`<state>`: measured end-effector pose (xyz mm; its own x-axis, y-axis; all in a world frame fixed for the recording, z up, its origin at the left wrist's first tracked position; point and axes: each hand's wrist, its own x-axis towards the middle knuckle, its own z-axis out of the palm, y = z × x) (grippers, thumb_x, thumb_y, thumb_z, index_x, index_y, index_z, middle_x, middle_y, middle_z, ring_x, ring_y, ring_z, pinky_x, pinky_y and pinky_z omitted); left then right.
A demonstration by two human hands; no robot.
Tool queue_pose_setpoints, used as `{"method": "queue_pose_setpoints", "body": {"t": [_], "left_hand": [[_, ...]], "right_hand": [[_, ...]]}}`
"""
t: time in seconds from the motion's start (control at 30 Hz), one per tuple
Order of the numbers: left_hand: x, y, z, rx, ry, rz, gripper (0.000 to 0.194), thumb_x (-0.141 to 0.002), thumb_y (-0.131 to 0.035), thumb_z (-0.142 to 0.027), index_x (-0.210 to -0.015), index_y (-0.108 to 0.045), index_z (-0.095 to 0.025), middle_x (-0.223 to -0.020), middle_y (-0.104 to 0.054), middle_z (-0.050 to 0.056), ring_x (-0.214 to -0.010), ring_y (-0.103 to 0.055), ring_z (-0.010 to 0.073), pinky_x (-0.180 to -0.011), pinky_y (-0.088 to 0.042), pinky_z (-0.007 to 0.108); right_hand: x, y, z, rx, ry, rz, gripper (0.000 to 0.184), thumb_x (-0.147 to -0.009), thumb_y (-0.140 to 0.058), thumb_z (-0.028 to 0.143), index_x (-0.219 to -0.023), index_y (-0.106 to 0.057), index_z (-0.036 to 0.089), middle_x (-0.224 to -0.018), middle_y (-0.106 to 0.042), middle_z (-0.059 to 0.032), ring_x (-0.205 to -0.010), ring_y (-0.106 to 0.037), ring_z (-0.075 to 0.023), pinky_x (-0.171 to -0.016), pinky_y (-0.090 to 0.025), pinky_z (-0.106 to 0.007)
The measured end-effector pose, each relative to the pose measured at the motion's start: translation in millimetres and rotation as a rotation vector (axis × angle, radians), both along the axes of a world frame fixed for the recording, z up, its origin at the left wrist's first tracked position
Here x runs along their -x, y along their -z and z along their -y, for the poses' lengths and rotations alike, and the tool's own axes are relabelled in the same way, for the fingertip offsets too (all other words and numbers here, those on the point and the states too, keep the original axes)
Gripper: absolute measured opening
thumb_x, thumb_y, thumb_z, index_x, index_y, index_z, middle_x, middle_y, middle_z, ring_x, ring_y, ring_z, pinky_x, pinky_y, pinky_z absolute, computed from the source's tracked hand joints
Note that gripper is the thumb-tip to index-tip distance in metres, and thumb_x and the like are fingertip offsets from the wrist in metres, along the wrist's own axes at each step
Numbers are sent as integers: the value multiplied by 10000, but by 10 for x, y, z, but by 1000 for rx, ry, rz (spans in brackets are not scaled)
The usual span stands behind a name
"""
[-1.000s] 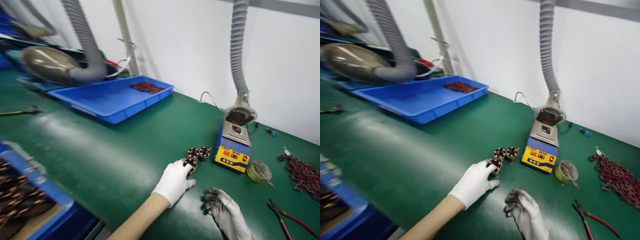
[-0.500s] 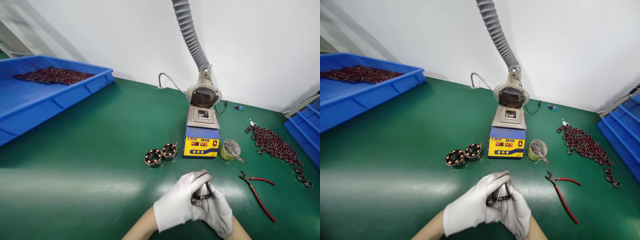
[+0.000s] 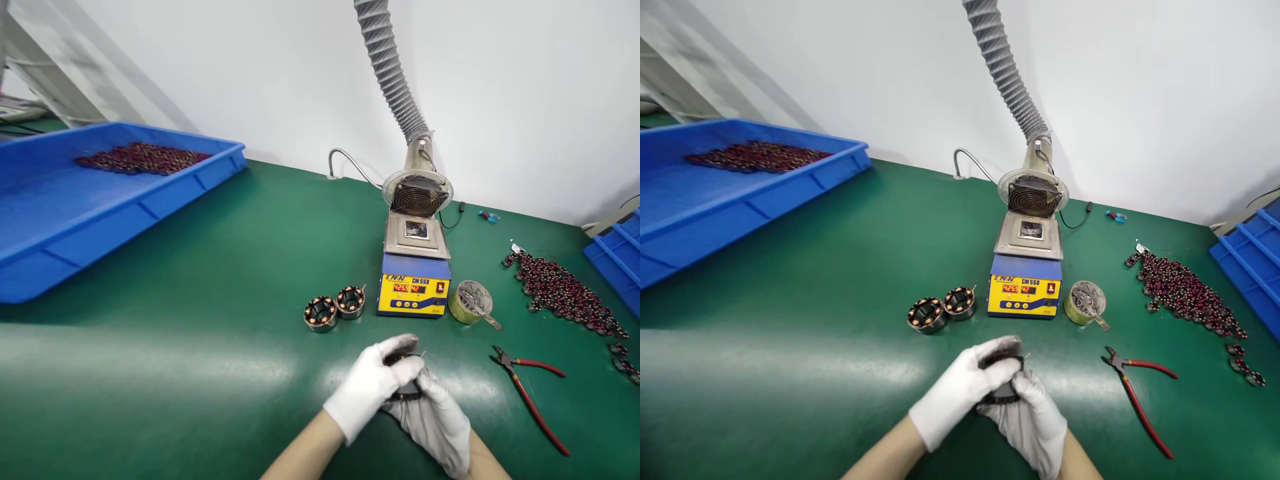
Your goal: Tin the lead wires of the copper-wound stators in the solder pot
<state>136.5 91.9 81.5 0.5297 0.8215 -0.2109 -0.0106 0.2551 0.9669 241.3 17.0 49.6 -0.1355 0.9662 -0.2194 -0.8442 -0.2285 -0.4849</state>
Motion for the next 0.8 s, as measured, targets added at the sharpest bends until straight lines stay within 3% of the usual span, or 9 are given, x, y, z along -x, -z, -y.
{"method": "queue_pose_setpoints", "body": {"t": [0.13, 0.23, 0.3, 0.37, 0.43, 0.53, 0.6, 0.73, 0.8], "left_hand": [[-45, 24, 29, 177, -205, 179, 304, -584, -658, -374, -772, -629, -137, -673, -641, 41, -671, -598, 198, -627, -472, 270], [46, 44, -55, 184, -407, 324, 395, -638, -668, -407, -900, -589, -123, -682, -628, 33, -694, -596, 177, -715, -471, 271], [119, 63, -80, 81, -317, 280, 501, -620, -699, -364, -1033, -551, -121, -892, -635, 76, -893, -581, 214, -854, -435, 305], [157, 93, -48, -71, -25, 133, 711, -510, -753, -235, -1163, -488, -147, -1123, -558, 100, -1051, -507, 264, -911, -407, 338], [150, 128, 17, -173, 201, 33, 804, -444, -725, -120, -1202, -462, -175, -1203, -505, 88, -1080, -483, 281, -924, -402, 355], [108, 169, 84, -77, 200, 62, 655, -529, -682, -167, -1155, -491, -176, -1137, -549, 69, -1027, -522, 255, -927, -399, 360], [94, 181, 84, -57, 210, 120, 671, -517, -724, -221, -1143, -487, -175, -1108, -562, 65, -1010, -530, 255, -913, -409, 355], [103, 166, 63, -361, 265, 10, 830, -396, -744, -80, -1172, -472, -192, -1108, -541, 51, -1008, -510, 250, -908, -391, 334], [99, 130, 70, -324, 260, -22, 750, -434, -693, -32, -1138, -503, -209, -1052, -561, 25, -940, -534, 217, -828, -426, 293]], "right_hand": [[15, -17, -21, 7, -23, 60, 318, -721, -665, 302, -1005, -584, 185, -935, -666, -66, -812, -618, -186, -688, -454, -301], [-18, -75, -26, 32, -130, 41, 403, -731, -628, 383, -1034, -571, 124, -936, -656, -106, -778, -621, -194, -654, -442, -279], [-48, -107, -33, 59, -164, 1, 431, -747, -580, 451, -1030, -574, 125, -910, -663, -92, -786, -621, -191, -689, -444, -287], [-78, -116, -42, 83, -161, -23, 456, -758, -532, 503, -1050, -568, 154, -919, -668, -73, -843, -615, -195, -761, -441, -318], [-103, -97, -46, 94, -152, -28, 489, -751, -504, 542, -1074, -558, 178, -968, -664, -67, -920, -598, -210, -829, -426, -364], [-122, -38, -36, 101, -163, -57, 493, -765, -478, 535, -1106, -542, 185, -1026, -652, -60, -952, -589, -213, -868, -413, -399], [-121, -5, -25, 118, -147, -97, 447, -789, -472, 492, -1094, -551, 174, -1048, -648, -58, -978, -580, -197, -899, -396, -382], [-108, 1, -17, 130, -153, -148, 441, -764, -518, 502, -1073, -568, 191, -1099, -630, -53, -1065, -535, -200, -916, -382, -360], [-106, -18, -10, 127, -169, -141, 481, -753, -524, 524, -1102, -555, 193, -1101, -627, -58, -1045, -547, -208, -888, -400, -362]]}}
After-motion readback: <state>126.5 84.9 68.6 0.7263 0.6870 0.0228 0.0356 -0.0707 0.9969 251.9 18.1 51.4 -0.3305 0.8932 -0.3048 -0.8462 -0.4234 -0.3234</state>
